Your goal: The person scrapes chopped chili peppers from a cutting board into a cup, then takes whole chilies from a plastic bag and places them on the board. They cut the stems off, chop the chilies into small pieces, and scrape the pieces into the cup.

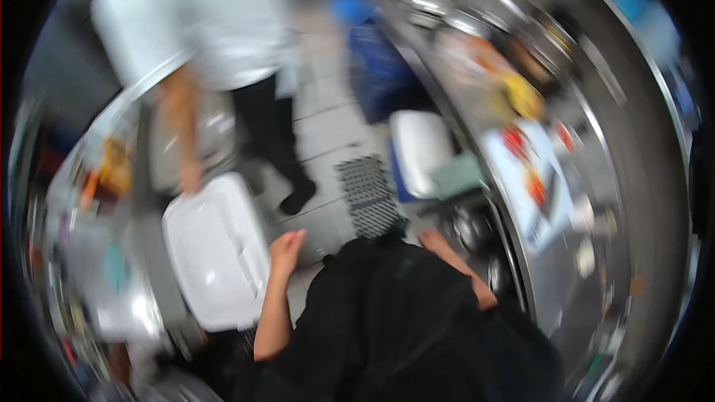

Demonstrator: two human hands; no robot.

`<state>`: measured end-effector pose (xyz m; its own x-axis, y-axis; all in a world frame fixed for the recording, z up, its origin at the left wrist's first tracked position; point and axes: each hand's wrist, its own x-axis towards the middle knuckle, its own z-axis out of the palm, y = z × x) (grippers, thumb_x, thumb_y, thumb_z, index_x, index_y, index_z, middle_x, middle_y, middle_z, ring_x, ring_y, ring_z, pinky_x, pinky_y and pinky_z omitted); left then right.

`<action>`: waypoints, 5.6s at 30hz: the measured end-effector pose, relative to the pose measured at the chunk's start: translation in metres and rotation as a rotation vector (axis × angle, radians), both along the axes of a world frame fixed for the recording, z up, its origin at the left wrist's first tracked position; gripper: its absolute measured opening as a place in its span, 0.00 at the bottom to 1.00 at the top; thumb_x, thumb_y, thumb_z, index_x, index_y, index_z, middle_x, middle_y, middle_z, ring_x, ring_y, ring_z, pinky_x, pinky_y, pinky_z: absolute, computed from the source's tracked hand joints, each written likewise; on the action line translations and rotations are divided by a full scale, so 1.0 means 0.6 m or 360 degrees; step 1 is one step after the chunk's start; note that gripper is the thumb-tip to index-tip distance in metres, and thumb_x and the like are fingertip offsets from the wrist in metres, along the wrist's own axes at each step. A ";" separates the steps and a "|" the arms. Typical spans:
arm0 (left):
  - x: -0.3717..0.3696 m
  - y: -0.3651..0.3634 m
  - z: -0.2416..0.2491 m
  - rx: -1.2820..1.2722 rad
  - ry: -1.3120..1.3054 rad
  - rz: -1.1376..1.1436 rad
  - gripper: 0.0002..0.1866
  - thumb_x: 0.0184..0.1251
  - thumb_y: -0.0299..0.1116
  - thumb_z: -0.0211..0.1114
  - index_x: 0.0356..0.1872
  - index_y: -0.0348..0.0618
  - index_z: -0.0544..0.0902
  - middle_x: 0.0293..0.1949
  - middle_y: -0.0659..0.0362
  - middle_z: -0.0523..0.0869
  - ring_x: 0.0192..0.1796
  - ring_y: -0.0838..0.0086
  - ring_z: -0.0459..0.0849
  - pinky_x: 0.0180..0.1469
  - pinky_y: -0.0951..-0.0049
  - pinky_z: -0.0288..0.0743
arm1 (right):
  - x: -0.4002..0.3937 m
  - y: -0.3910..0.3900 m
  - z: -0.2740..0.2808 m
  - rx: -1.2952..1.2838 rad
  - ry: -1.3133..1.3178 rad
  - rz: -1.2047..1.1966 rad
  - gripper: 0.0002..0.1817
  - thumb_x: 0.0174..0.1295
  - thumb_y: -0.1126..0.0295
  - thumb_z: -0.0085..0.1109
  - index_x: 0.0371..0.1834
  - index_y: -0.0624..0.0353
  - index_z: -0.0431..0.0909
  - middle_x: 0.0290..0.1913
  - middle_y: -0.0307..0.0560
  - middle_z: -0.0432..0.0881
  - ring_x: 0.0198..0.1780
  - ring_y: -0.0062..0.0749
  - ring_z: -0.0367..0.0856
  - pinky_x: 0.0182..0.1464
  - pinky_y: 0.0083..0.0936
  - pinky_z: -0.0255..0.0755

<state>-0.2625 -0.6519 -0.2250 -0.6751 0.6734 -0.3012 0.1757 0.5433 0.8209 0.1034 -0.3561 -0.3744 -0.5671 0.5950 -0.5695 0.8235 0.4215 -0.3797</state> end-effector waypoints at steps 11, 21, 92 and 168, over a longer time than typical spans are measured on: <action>0.054 0.341 -0.062 0.0191 0.0045 -0.1071 0.16 0.69 0.24 0.59 0.57 0.35 0.78 0.47 0.54 0.87 0.48 0.72 0.85 0.52 0.74 0.77 | 0.186 0.088 0.365 0.1358 0.0791 -0.1559 0.09 0.61 0.68 0.57 0.44 0.56 0.79 0.34 0.50 0.82 0.37 0.43 0.81 0.42 0.35 0.75; 0.257 0.724 0.135 0.0548 0.0383 -0.1727 0.07 0.64 0.30 0.66 0.40 0.39 0.85 0.36 0.51 0.86 0.39 0.59 0.85 0.43 0.65 0.77 | 0.282 0.180 0.398 0.0916 -0.0133 -0.1871 0.22 0.53 0.64 0.65 0.50 0.61 0.74 0.46 0.55 0.80 0.51 0.52 0.80 0.53 0.43 0.75; 0.644 1.064 0.162 0.1173 0.0958 -0.3375 0.11 0.58 0.29 0.62 0.41 0.46 0.87 0.49 0.60 0.84 0.59 0.69 0.76 0.60 0.64 0.64 | 0.238 0.146 0.468 0.0659 0.0292 -0.2530 0.16 0.63 0.64 0.54 0.49 0.62 0.71 0.36 0.68 0.83 0.43 0.63 0.82 0.47 0.48 0.74; 0.643 1.097 0.163 0.0472 0.0402 -0.3370 0.08 0.68 0.31 0.59 0.41 0.37 0.80 0.36 0.51 0.85 0.39 0.64 0.82 0.44 0.68 0.75 | 0.228 0.151 0.467 0.0653 0.0254 -0.2560 0.18 0.63 0.64 0.54 0.52 0.63 0.72 0.38 0.68 0.83 0.44 0.61 0.82 0.49 0.46 0.75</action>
